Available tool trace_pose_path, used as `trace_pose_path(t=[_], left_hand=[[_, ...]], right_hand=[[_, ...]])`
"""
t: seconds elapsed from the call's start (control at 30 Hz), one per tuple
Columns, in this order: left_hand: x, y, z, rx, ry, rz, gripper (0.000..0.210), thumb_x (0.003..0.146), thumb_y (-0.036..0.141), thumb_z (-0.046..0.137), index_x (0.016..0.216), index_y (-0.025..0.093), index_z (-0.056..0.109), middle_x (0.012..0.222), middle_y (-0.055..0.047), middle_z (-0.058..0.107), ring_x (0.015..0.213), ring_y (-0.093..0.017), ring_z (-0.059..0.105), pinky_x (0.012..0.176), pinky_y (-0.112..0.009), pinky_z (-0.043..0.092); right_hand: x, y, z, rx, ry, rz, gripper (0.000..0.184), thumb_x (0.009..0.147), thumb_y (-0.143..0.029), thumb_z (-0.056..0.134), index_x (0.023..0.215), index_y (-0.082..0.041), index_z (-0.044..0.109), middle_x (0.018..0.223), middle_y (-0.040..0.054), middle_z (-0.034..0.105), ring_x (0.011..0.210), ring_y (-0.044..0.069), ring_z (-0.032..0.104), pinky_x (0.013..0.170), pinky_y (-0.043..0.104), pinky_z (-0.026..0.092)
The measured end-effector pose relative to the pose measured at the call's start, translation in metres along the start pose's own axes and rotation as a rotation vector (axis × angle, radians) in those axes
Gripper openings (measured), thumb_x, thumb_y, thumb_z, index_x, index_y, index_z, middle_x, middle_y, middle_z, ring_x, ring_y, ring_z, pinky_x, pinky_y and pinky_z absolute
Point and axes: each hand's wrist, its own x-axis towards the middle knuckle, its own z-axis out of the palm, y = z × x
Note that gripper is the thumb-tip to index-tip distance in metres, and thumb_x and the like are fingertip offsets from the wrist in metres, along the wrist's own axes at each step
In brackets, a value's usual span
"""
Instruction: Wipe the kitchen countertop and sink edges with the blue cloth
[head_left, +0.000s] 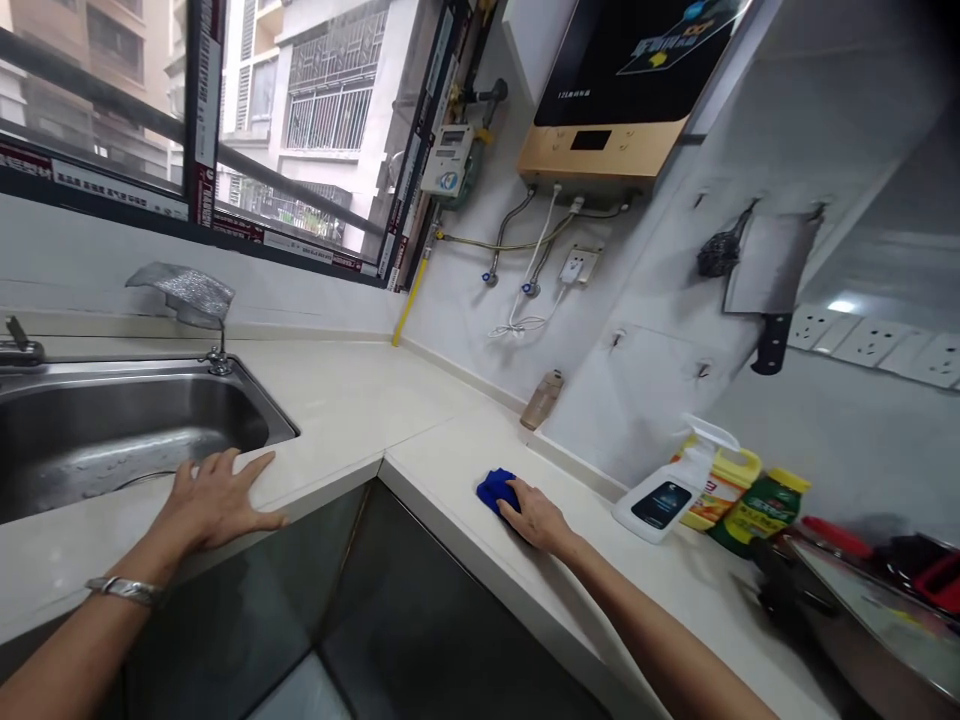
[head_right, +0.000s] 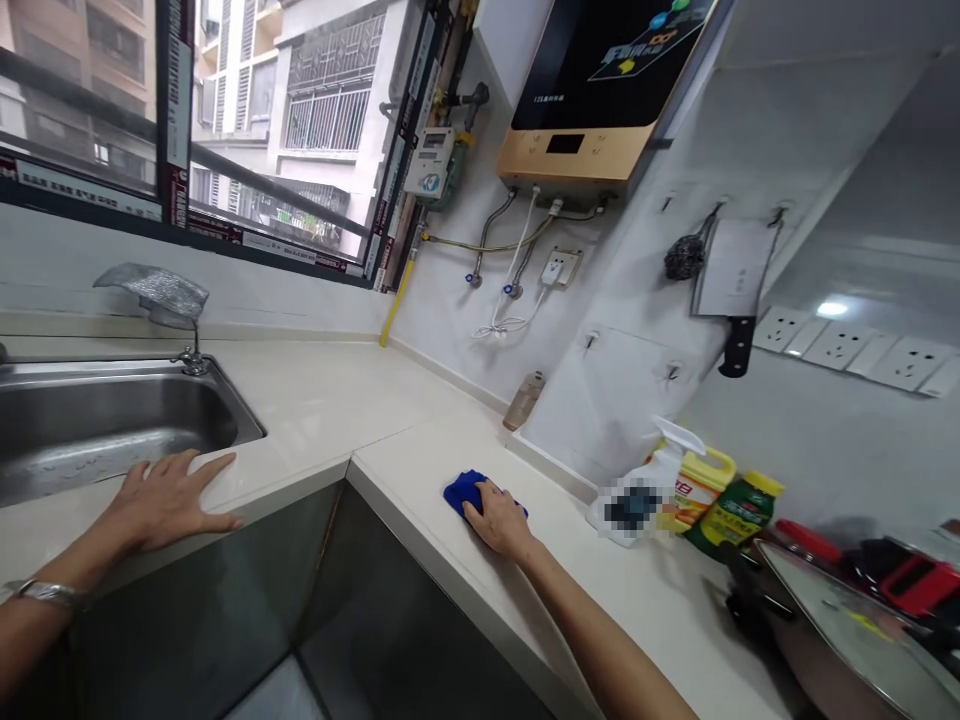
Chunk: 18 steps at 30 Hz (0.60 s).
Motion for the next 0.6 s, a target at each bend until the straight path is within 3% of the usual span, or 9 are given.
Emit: trace_pose_path(t=[0.17,0.3,0.47,0.6], left_hand=[[0.002,-0.004,0.005,-0.044,0.01,-0.001,0.109,0.063,0.081,0.057,0.152,0.022,0.037,0.155,-0.027,0.033,0.143,-0.046,0.03,0.115,-0.062,0.016],[0.001,-0.003,0.002,-0.03,0.001,0.006,0.108,0.064,0.082,0.057,0.152,0.022,0.037,0.154,-0.027,0.034,0.142,-0.046,0.03,0.113,-0.063,0.018],[-0.001,0.0,-0.001,0.005,-0.021,0.011,0.103,0.071,0.079,0.052,0.154,0.021,0.033,0.155,-0.028,0.031,0.142,-0.045,0.031,0.113,-0.062,0.018],[0.001,-0.002,0.001,0.021,-0.012,0.014,0.104,0.07,0.082,0.05,0.154,0.022,0.032,0.154,-0.027,0.032,0.142,-0.044,0.032,0.113,-0.061,0.017]], right_hand=[[0.012,0.001,0.005,0.269,0.106,0.141,0.033,0.092,-0.042,0.043,0.104,-0.018,0.064,0.1,0.0155,0.069,0.104,0.034,0.063,0.094,0.05,0.045],[0.02,0.022,-0.005,0.588,0.241,0.237,0.032,0.088,-0.051,0.043,0.079,-0.023,0.057,0.082,0.0086,0.068,0.091,0.029,0.064,0.086,0.044,0.05],[0.027,0.046,-0.028,1.051,0.424,0.356,0.037,0.082,-0.056,0.043,0.09,-0.023,0.057,0.079,0.0056,0.068,0.075,0.026,0.065,0.068,0.043,0.056],[0.031,0.056,-0.053,1.363,0.58,0.283,0.04,0.086,-0.053,0.037,0.099,-0.023,0.06,0.098,0.0087,0.072,0.095,0.025,0.068,0.084,0.047,0.057]])
